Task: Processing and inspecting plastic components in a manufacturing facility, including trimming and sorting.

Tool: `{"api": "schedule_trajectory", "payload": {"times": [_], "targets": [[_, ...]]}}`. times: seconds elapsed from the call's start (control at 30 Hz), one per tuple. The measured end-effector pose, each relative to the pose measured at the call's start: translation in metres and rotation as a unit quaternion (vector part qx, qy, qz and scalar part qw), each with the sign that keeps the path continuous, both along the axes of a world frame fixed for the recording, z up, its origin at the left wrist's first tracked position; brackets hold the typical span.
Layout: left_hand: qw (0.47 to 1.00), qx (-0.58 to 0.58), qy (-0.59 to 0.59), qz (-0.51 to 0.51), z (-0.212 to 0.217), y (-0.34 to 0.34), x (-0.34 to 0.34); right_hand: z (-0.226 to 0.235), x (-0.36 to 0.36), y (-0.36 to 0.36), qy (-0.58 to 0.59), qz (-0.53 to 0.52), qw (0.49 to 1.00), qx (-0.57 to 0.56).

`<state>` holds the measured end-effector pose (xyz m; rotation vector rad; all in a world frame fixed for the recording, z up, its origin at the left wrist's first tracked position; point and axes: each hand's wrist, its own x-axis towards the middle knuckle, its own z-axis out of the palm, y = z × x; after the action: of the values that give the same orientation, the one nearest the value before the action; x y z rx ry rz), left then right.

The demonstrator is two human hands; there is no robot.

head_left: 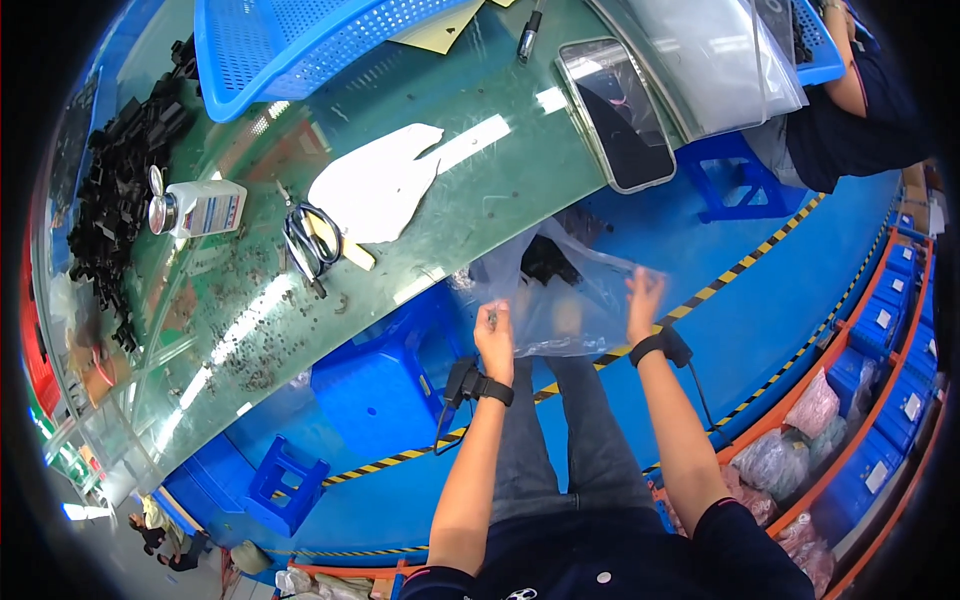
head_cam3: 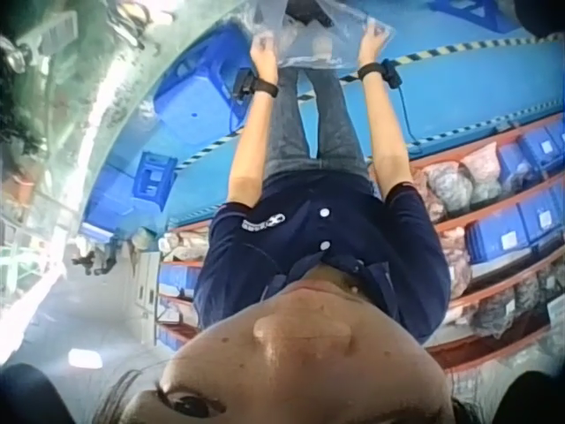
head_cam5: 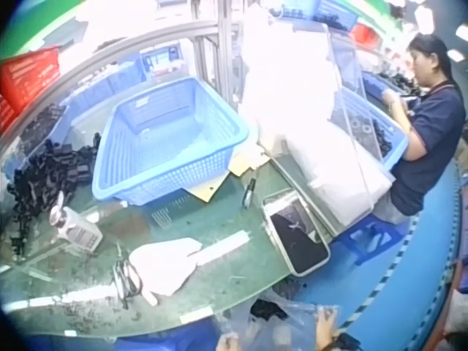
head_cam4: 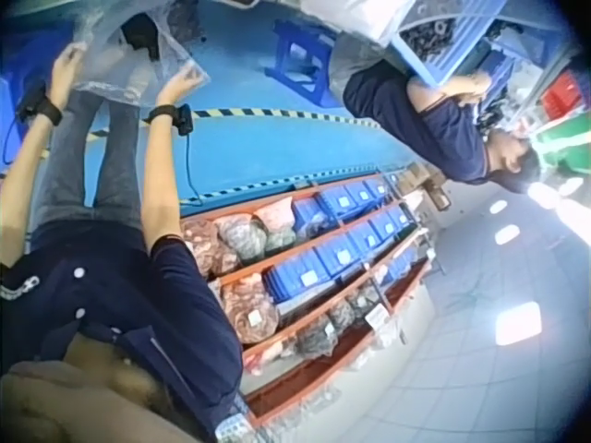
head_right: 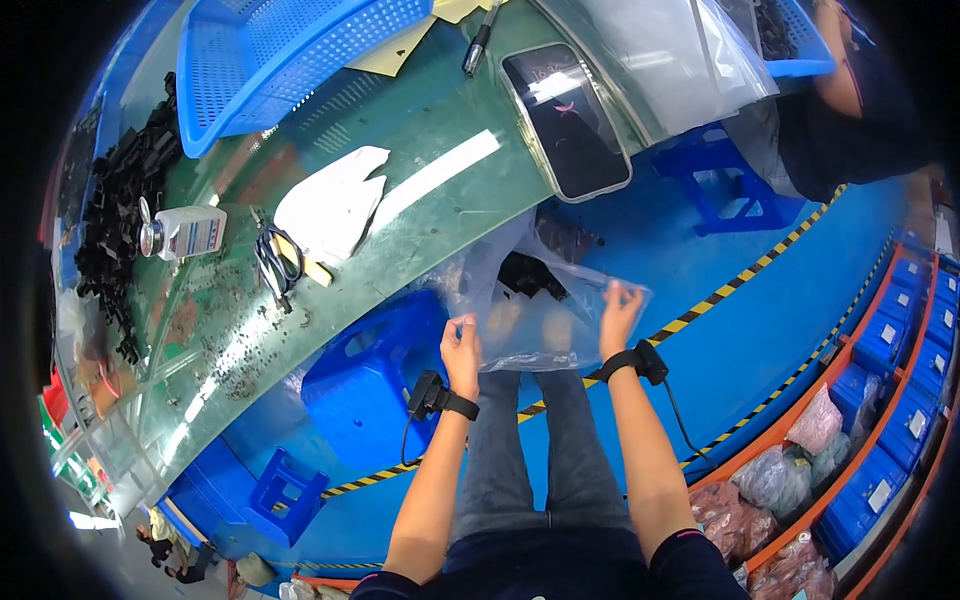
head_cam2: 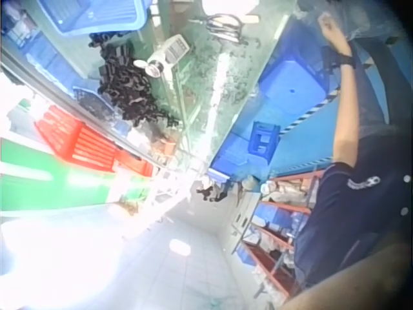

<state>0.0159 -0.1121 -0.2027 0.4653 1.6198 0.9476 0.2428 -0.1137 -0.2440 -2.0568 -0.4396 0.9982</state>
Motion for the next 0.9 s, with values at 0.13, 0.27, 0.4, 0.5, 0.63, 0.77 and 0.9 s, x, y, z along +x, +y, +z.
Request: {"api": "schedule_trajectory", "payload": {"times": [0.13,0.27,0.4,0.5,0.63,0.77,0.9], "targets": [[1.0,0.004,0.006,-0.008,-0.003,0.002,0.007,-0.03,0.075,-0.011,0.027,0.104,0.992,-0.073],[0.998,-0.007,0.053,-0.029,-0.003,0.005,0.0,-0.018,0.055,-0.014,-0.113,0.323,0.939,0.023],[0.993,0.058,0.094,-0.045,-0.012,0.008,-0.002,0.016,0.018,-0.001,-0.174,0.16,0.971,-0.021],[0.991,0.072,0.111,-0.032,-0.014,0.014,-0.002,0.028,0.013,0.004,-0.259,0.1,0.96,0.023],[0.994,0.033,0.093,-0.043,-0.002,0.019,-0.003,0.059,0.013,0.022,-0.426,0.196,0.88,0.068],[0.998,0.028,0.042,-0.037,0.0,0.018,-0.008,0.029,0.039,0.012,-0.332,0.229,0.908,-0.117],[0.997,0.049,0.038,-0.044,-0.006,0.015,-0.011,0.006,0.064,-0.002,-0.274,0.238,0.908,-0.211]]}}
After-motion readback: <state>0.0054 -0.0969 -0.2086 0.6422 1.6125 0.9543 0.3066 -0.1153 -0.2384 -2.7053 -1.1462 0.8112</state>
